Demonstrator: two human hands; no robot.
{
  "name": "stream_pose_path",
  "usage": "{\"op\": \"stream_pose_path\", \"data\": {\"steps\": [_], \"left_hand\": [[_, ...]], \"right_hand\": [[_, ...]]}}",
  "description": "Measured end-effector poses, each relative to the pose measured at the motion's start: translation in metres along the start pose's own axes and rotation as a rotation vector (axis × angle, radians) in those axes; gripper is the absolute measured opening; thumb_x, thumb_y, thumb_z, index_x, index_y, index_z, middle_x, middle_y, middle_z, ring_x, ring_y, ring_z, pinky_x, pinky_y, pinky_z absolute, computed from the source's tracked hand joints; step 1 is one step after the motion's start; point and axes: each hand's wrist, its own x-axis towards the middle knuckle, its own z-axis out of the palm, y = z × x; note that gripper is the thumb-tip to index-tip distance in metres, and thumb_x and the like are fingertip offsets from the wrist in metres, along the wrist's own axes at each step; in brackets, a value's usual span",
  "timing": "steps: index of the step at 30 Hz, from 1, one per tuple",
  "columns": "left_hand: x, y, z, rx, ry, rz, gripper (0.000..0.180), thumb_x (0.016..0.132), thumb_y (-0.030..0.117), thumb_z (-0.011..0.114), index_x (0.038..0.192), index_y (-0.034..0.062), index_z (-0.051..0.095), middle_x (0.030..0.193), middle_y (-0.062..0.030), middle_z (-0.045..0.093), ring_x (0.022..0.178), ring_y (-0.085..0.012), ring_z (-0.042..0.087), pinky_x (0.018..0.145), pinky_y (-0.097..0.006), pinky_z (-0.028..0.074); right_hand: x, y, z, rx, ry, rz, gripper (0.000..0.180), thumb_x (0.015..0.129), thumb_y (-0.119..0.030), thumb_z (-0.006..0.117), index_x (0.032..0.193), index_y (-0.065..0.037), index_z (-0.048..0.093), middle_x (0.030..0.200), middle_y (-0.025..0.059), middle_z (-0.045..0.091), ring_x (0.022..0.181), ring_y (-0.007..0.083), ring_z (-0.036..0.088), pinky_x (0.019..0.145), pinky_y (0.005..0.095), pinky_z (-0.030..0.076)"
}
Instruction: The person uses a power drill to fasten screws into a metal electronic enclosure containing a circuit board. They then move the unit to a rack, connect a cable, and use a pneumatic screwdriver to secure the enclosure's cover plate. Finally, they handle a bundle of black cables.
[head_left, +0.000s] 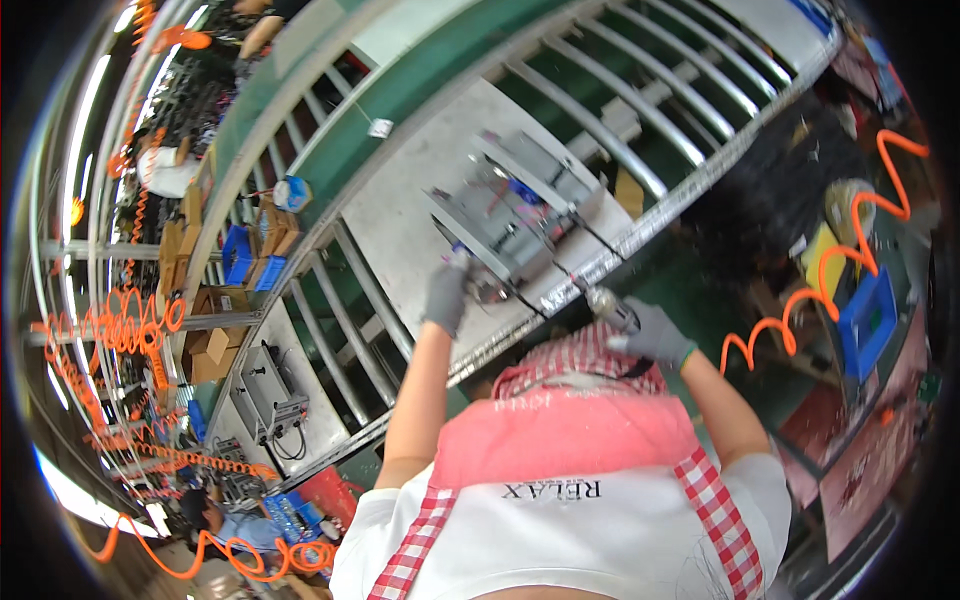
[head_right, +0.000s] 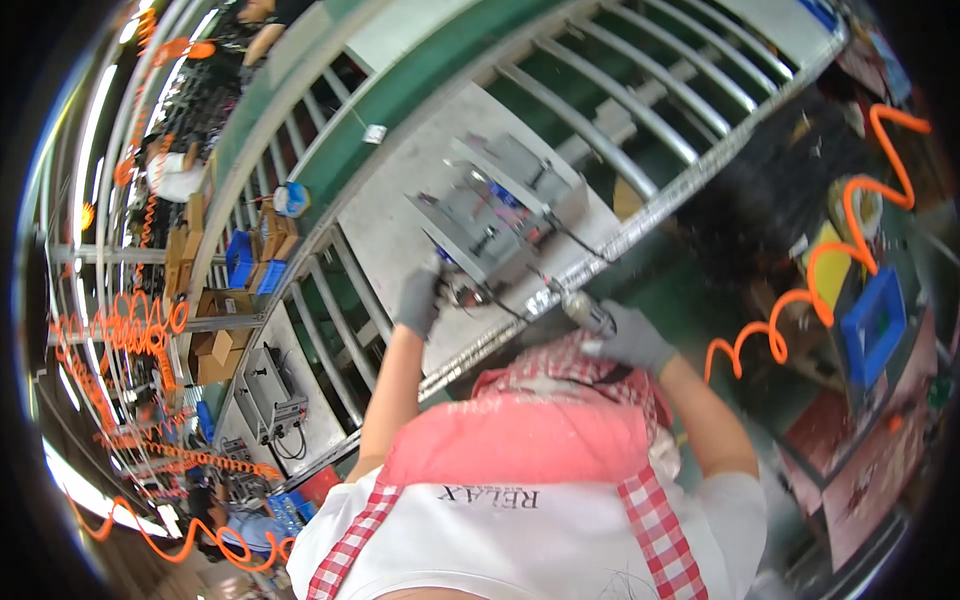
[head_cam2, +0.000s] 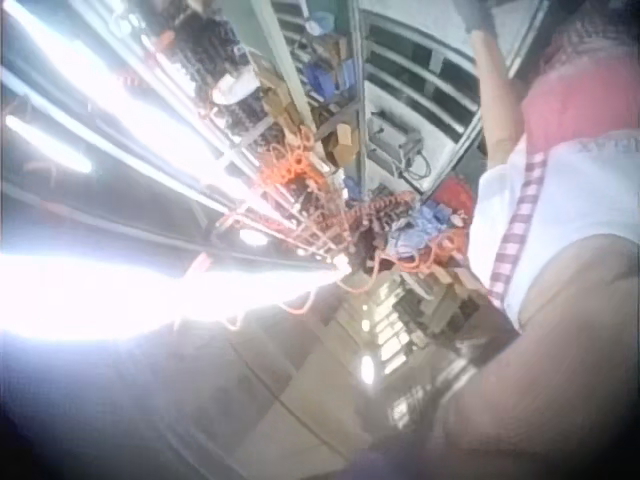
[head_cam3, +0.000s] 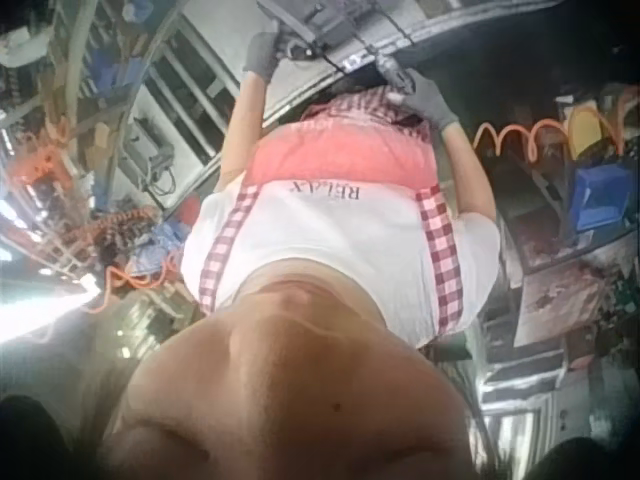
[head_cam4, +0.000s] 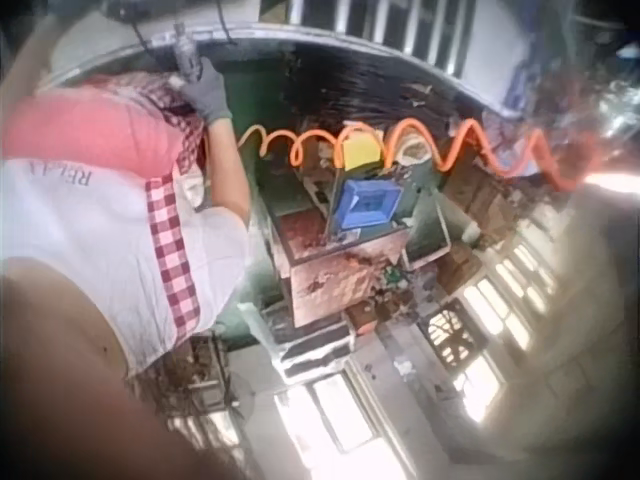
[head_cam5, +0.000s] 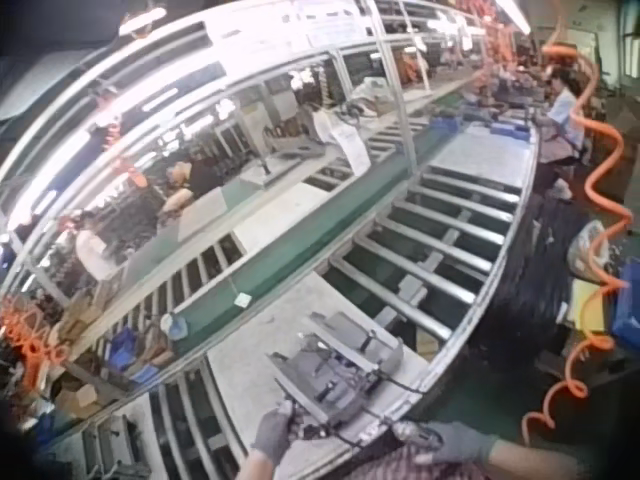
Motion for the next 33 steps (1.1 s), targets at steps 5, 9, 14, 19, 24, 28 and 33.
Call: {"op": "stream_pose_path", "data": {"steps": [5, 9, 14, 19, 24, 28, 33], "left_hand": [[0.054, -0.011, -0.02, 0.47, 0.207, 0.044, 0.046, 0.086, 0.048, 0.061, 0.085, 0.0021, 0.068, 0.075, -0.0093, 0.065, 0.062, -0.0158, 0.054, 0.057, -0.03, 0.043], [0.058, -0.001, 0.023, 0.544, 0.298, 0.104, 0.055, 0.084, 0.055, 0.06, 0.071, 0.0018, 0.064, 0.061, -0.0037, 0.055, 0.05, -0.0117, 0.044, 0.044, -0.028, 0.034], [0.071, -0.014, 0.019, 0.376, 0.293, 0.07, 0.057, 0.082, 0.051, 0.065, 0.082, -0.0061, 0.065, 0.072, -0.0118, 0.062, 0.065, -0.0195, 0.055, 0.065, -0.036, 0.046], [0.07, -0.017, 0.02, 0.269, 0.311, 0.081, 0.055, 0.084, 0.049, 0.064, 0.08, -0.0054, 0.065, 0.07, -0.0103, 0.061, 0.062, -0.018, 0.054, 0.062, -0.034, 0.045], [0.078, -0.021, 0.018, 0.387, 0.356, 0.091, 0.054, 0.086, 0.047, 0.062, 0.082, -0.0062, 0.066, 0.072, -0.0101, 0.063, 0.063, -0.0173, 0.055, 0.062, -0.034, 0.046], [0.067, -0.015, 0.027, 0.283, 0.315, 0.177, 0.05, 0.087, 0.049, 0.061, 0.077, 0.0001, 0.061, 0.063, -0.0049, 0.054, 0.052, -0.0136, 0.048, 0.046, -0.03, 0.038], [0.065, -0.009, 0.031, 0.309, 0.308, 0.138, 0.053, 0.087, 0.048, 0.061, 0.08, -0.0046, 0.063, 0.071, -0.0098, 0.06, 0.061, -0.0174, 0.054, 0.058, -0.033, 0.046]], "right_hand": [[0.015, 0.039, 0.028, -0.046, -0.062, 0.103, 0.063, 0.066, -0.056, 0.071, 0.102, -0.006, 0.055, 0.096, 0.0205, 0.063, 0.09, 0.0393, 0.06, 0.08, 0.0428, 0.047], [0.035, 0.047, 0.045, -0.027, -0.099, 0.137, 0.066, 0.068, -0.058, 0.068, 0.106, -0.006, 0.055, 0.102, 0.021, 0.061, 0.1, 0.0363, 0.058, 0.084, 0.0407, 0.045], [0.058, 0.05, 0.067, -0.093, -0.129, 0.139, 0.069, 0.068, -0.059, 0.068, 0.107, -0.003, 0.055, 0.101, 0.0213, 0.063, 0.097, 0.0362, 0.061, 0.082, 0.041, 0.046], [0.067, 0.057, 0.08, -0.052, -0.125, 0.133, 0.069, 0.068, -0.059, 0.068, 0.107, -0.002, 0.055, 0.099, 0.0216, 0.064, 0.092, 0.0368, 0.062, 0.081, 0.041, 0.046], [0.071, 0.054, 0.088, -0.018, -0.114, 0.145, 0.068, 0.068, -0.057, 0.068, 0.107, -0.003, 0.055, 0.099, 0.0223, 0.064, 0.092, 0.0374, 0.062, 0.081, 0.0411, 0.046], [0.072, 0.057, 0.093, 0.056, -0.092, 0.131, 0.065, 0.069, -0.056, 0.069, 0.105, -0.003, 0.056, 0.097, 0.0213, 0.064, 0.092, 0.0363, 0.062, 0.081, 0.0411, 0.046], [0.078, 0.076, 0.114, 0.096, -0.032, 0.096, 0.06, 0.071, -0.054, 0.069, 0.101, -0.004, 0.056, 0.093, 0.018, 0.063, 0.089, 0.0328, 0.061, 0.079, 0.0399, 0.045]]}}
